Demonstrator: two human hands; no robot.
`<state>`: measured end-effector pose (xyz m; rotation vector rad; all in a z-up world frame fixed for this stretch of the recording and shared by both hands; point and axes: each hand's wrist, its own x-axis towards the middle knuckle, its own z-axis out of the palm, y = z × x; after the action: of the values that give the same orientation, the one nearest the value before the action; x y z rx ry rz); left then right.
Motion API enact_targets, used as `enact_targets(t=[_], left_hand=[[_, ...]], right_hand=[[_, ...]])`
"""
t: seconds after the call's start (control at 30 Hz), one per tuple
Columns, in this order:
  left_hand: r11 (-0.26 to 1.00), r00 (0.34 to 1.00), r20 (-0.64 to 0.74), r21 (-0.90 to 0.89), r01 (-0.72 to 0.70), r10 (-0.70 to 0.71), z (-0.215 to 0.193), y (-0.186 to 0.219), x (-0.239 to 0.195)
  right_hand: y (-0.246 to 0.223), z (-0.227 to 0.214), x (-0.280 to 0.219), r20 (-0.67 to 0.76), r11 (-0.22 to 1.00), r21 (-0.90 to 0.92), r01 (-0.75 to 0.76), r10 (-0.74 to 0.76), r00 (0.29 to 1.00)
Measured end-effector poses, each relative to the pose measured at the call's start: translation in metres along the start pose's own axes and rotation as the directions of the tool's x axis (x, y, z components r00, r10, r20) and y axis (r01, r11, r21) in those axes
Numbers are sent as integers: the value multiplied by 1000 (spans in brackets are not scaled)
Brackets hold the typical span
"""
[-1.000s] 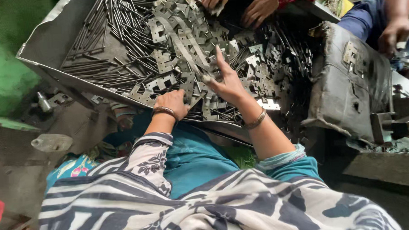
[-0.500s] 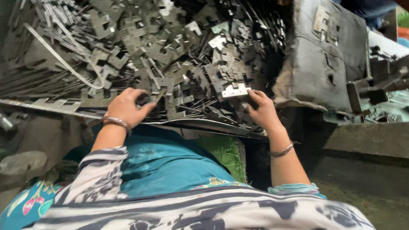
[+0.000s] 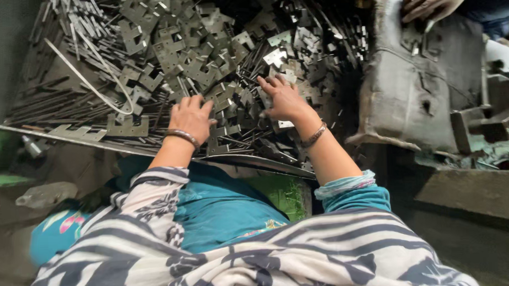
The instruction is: The person sorts through a bin of metal hinge components and thin metal rods, picking up specific pieces and handing them to a co-worker or placing them into a machine at the side.
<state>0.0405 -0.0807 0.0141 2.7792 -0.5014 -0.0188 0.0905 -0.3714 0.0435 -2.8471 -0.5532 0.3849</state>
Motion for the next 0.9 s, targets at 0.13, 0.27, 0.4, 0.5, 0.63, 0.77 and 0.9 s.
enact_targets(t=[0.13,0.27,0.4,0.5,0.63,0.77,0.9], left_hand=[[996,982,169,1,86,-85,-13,1,10],[992,982,170,-77,97,-83,-13,-2,20],[996,944,318,41,84,-93,-14,-11,31],[998,972,237,53,-14,1,-19,-22,38],[851,996,-63,-518,-87,63,-25,-35,31],[483,916,-291,-866,-130,-275,-31,-39,5],[-333,766,2,-901,-277,-642,-37,-37,-13]], right_hand=[[-8,12,18,176,989,-66,-129,139,975],[8,19,26,224,989,-74,-129,142,964],[12,8,29,84,993,-116,34,-24,996],[1,-21,19,91,992,122,7,-18,996],[1,-61,-28,-360,891,321,321,-199,912],[11,-53,-79,-343,710,688,147,141,929],[19,-6,-112,-98,5,994,107,447,889]])
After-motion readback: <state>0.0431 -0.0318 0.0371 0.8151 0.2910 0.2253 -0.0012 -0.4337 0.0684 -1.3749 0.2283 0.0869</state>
